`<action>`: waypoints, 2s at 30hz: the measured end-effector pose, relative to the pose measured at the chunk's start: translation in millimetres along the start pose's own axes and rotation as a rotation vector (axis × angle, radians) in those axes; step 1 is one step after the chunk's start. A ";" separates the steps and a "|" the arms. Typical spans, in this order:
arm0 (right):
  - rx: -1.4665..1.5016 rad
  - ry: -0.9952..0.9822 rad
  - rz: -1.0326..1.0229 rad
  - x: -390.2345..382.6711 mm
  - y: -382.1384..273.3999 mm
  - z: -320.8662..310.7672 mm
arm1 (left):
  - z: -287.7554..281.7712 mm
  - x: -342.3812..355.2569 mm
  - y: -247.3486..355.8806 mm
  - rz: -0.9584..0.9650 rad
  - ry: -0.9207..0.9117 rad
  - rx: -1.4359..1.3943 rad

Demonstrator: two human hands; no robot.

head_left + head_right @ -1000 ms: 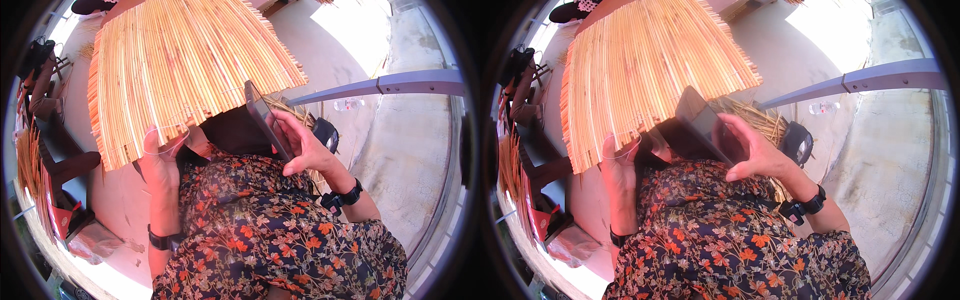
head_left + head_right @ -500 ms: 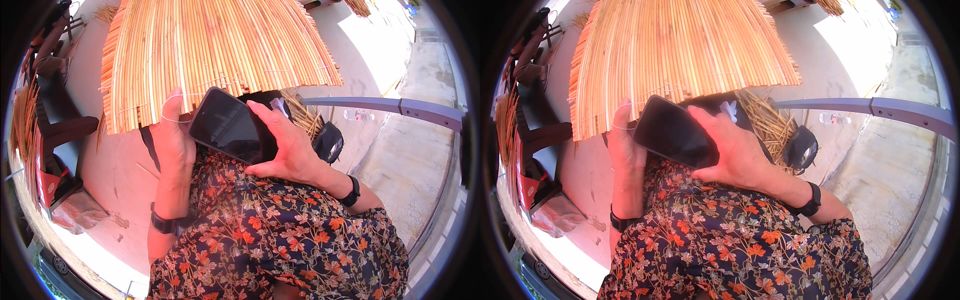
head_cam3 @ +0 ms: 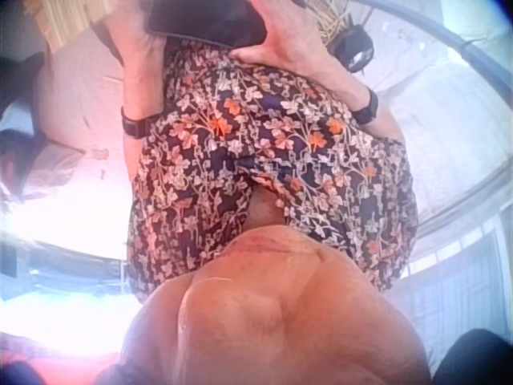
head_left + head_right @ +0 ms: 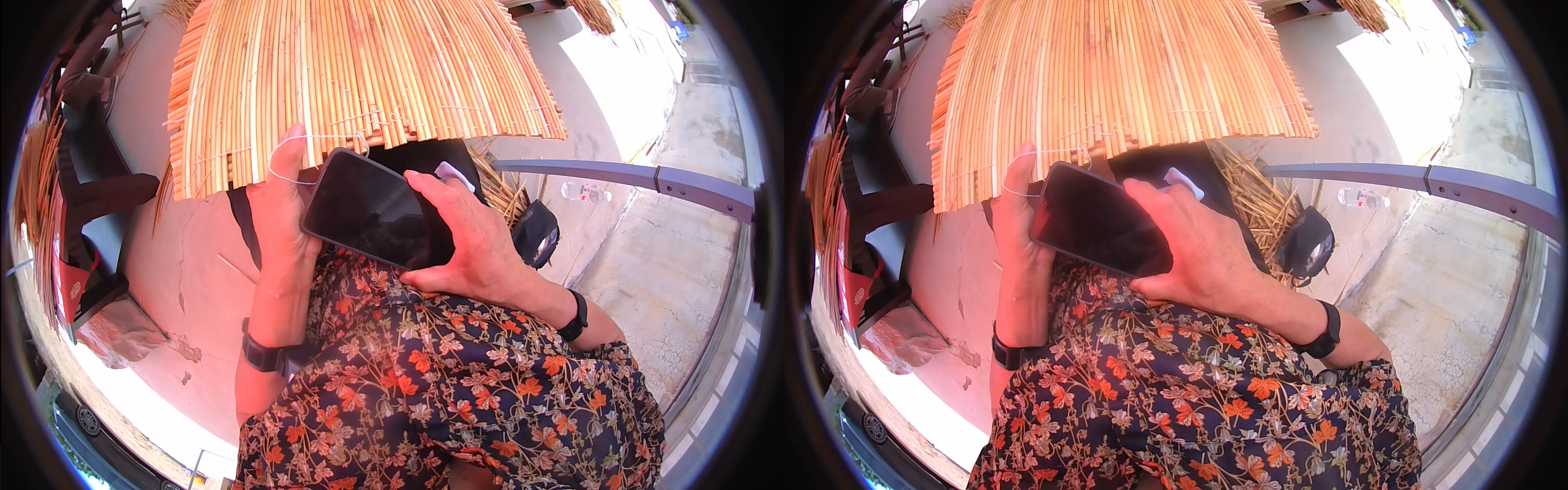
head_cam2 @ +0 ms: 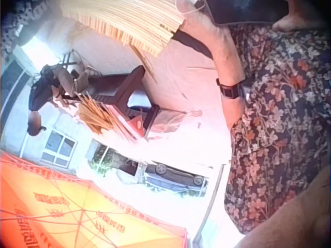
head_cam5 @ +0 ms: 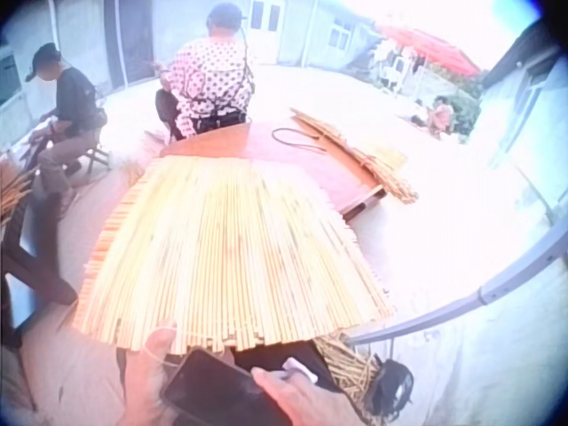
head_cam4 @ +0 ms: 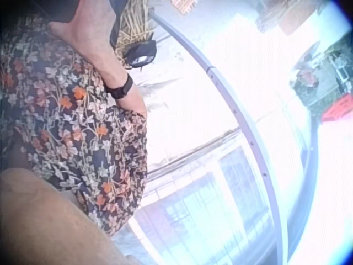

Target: The person weaves a large, fan-shaped bamboo mat by hand, using a needle and white thread to bind the bamboo strips together. They repeatedly pass the needle through the strips and pull the thread tight to secure the structure.

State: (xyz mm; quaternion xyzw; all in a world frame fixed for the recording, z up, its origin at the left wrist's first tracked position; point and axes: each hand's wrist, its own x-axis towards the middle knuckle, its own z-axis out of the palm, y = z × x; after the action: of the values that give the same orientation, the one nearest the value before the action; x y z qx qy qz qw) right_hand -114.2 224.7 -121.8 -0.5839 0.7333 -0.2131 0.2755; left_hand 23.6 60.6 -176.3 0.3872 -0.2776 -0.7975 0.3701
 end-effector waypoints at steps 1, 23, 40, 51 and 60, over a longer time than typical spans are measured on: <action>-0.006 -0.010 0.003 -0.8 -0.3 -0.7 | -0.5 0.1 -0.1 -0.009 0.008 -0.005; -0.073 0.093 -0.057 -3.5 -3.7 -0.4 | 2.4 1.0 -1.9 0.058 -0.017 -0.038; 0.039 0.130 0.390 -149.9 182.1 -27.6 | -14.1 5.3 -4.8 0.061 -0.020 0.128; -0.066 0.431 1.405 -321.9 301.3 46.0 | -23.1 12.4 4.8 0.005 0.004 0.137; -0.186 0.039 1.467 -284.4 385.8 77.1 | -12.6 0.4 9.1 -0.011 -0.002 0.147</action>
State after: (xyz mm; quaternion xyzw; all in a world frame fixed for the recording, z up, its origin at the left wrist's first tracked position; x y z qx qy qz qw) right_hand -301.7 590.1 -380.7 0.0391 0.9549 0.0783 0.2836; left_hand 37.2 53.1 -176.7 0.4139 -0.3339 -0.7774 0.3361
